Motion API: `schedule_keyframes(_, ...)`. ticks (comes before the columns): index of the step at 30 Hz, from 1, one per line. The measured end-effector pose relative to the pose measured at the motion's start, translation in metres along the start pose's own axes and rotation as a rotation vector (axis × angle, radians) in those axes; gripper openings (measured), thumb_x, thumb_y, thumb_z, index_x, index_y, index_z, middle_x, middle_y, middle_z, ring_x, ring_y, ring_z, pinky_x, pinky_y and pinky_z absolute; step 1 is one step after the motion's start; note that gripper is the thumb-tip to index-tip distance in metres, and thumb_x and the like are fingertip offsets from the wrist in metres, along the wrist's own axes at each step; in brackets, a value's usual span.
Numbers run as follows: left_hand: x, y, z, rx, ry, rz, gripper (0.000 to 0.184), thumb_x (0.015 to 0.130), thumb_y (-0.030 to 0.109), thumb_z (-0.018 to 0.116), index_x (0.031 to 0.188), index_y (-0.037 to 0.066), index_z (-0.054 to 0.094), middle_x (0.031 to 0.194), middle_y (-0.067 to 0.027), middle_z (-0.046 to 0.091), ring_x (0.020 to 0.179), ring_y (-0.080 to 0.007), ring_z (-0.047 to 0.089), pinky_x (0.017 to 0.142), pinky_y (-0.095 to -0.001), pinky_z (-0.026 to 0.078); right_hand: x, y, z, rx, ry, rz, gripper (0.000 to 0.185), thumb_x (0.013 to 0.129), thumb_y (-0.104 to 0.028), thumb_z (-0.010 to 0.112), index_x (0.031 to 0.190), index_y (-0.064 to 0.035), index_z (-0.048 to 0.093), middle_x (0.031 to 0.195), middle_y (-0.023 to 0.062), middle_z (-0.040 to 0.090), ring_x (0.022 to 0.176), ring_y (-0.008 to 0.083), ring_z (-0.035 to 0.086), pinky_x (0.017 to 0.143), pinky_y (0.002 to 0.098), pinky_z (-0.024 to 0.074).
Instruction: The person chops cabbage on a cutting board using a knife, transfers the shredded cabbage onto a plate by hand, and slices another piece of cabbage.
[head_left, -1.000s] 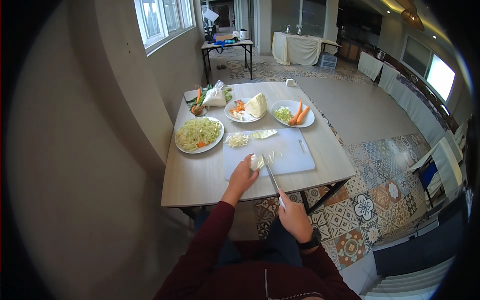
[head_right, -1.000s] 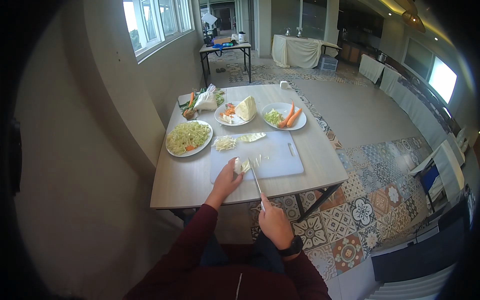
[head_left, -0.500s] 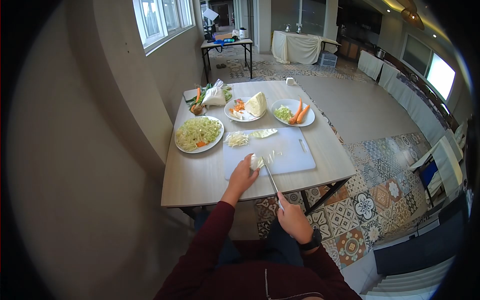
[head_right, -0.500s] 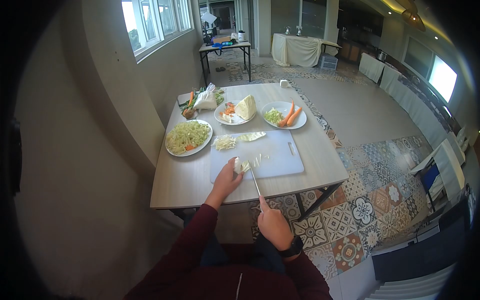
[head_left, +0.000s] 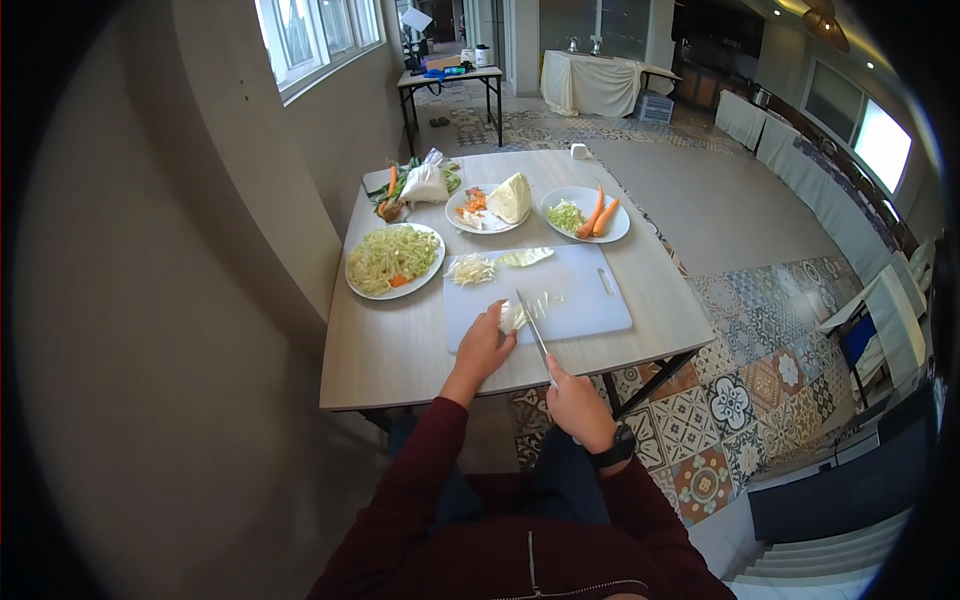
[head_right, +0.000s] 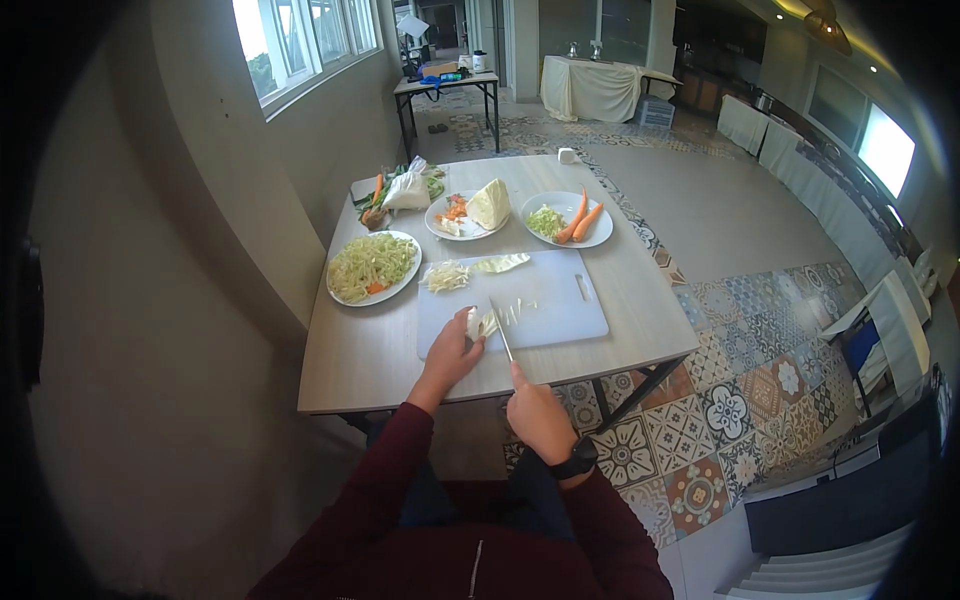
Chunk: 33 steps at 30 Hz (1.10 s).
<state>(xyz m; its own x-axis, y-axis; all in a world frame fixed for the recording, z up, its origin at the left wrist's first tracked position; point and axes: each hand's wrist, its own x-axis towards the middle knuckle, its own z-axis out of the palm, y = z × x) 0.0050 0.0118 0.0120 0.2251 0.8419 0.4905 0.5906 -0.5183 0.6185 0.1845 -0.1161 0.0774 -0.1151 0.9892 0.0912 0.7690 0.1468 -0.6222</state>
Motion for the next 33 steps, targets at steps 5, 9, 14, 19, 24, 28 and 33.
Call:
schedule_keyframes(5, 0.0, 0.006, -0.004, -0.021, -0.071, -0.085, 0.059, 0.087, 0.02, 0.066, 0.137, 0.002, 0.042, 0.119, -0.0239, 0.059, 0.112, -0.0403, 0.056, 0.094, -0.0435, 0.046, -0.01, -0.002, 0.01, -0.062, 0.002, 0.027, 0.052, 0.088, -0.009, 0.051, 0.138, 0.0018, 0.047, 0.075, 0.0306, 0.063, 0.073, 0.0461, 0.064, 0.071, 0.0533, 0.0513)
schedule_keyframes(9, 0.0, 0.006, -0.006, -0.019, -0.067, -0.079, 0.059, 0.087, 0.021, 0.066, 0.137, 0.002, 0.042, 0.121, -0.0242, 0.058, 0.114, -0.0404, 0.056, 0.095, -0.043, 0.046, -0.029, -0.008, 0.008, -0.069, -0.005, 0.043, 0.053, 0.088, -0.009, 0.051, 0.139, 0.0004, 0.047, 0.075, 0.0305, 0.063, 0.072, 0.0457, 0.064, 0.07, 0.053, 0.0515)
schedule_keyframes(14, -0.001, 0.004, -0.004, -0.016, -0.05, -0.055, 0.059, 0.087, 0.021, 0.066, 0.137, 0.001, 0.042, 0.121, -0.0251, 0.057, 0.114, -0.0407, 0.056, 0.095, -0.0431, 0.046, -0.037, -0.001, -0.001, -0.033, 0.011, 0.0, 0.053, 0.088, -0.009, 0.05, 0.139, 0.0028, 0.047, 0.072, 0.0301, 0.062, 0.069, 0.0449, 0.064, 0.066, 0.0542, 0.0511)
schedule_keyframes(19, 0.0, 0.003, -0.004, -0.018, -0.057, -0.059, 0.061, 0.086, 0.02, 0.066, 0.138, 0.001, 0.041, 0.121, -0.0251, 0.057, 0.114, -0.0409, 0.055, 0.095, -0.043, 0.046, -0.038, 0.006, -0.014, 0.054, 0.033, -0.001, 0.052, 0.087, -0.01, 0.052, 0.138, -0.0022, 0.049, 0.075, 0.0306, 0.063, 0.073, 0.0463, 0.063, 0.071, 0.0541, 0.0503)
schedule_keyframes(24, -0.001, 0.002, -0.002, -0.034, -0.031, -0.03, 0.061, 0.086, 0.019, 0.066, 0.138, 0.001, 0.04, 0.121, -0.0251, 0.057, 0.113, -0.0411, 0.055, 0.095, -0.043, 0.046, -0.042, 0.002, -0.022, 0.069, 0.043, 0.06, 0.051, 0.087, -0.009, 0.053, 0.137, -0.0026, 0.051, 0.08, 0.0311, 0.063, 0.078, 0.046, 0.064, 0.074, 0.0531, 0.0496)
schedule_keyframes(28, -0.003, -0.005, 0.003, -0.012, 0.061, 0.043, 0.06, 0.086, 0.019, 0.067, 0.137, 0.001, 0.04, 0.115, -0.0243, 0.06, 0.105, -0.0405, 0.058, 0.088, -0.044, 0.048, -0.041, 0.008, -0.021, 0.067, 0.063, 0.047, 0.051, 0.087, -0.01, 0.053, 0.137, -0.0024, 0.051, 0.082, 0.0305, 0.064, 0.079, 0.0457, 0.064, 0.074, 0.0525, 0.0496)
schedule_keyframes(33, -0.003, -0.013, 0.011, 0.07, 0.095, 0.083, 0.057, 0.087, 0.021, 0.067, 0.132, -0.003, 0.042, 0.113, -0.0252, 0.06, 0.104, -0.0409, 0.059, 0.087, -0.0444, 0.049, -0.043, 0.006, -0.02, 0.08, 0.082, 0.03, 0.05, 0.087, -0.009, 0.053, 0.137, -0.0017, 0.051, 0.082, 0.0301, 0.065, 0.08, 0.0455, 0.064, 0.075, 0.0522, 0.0496)
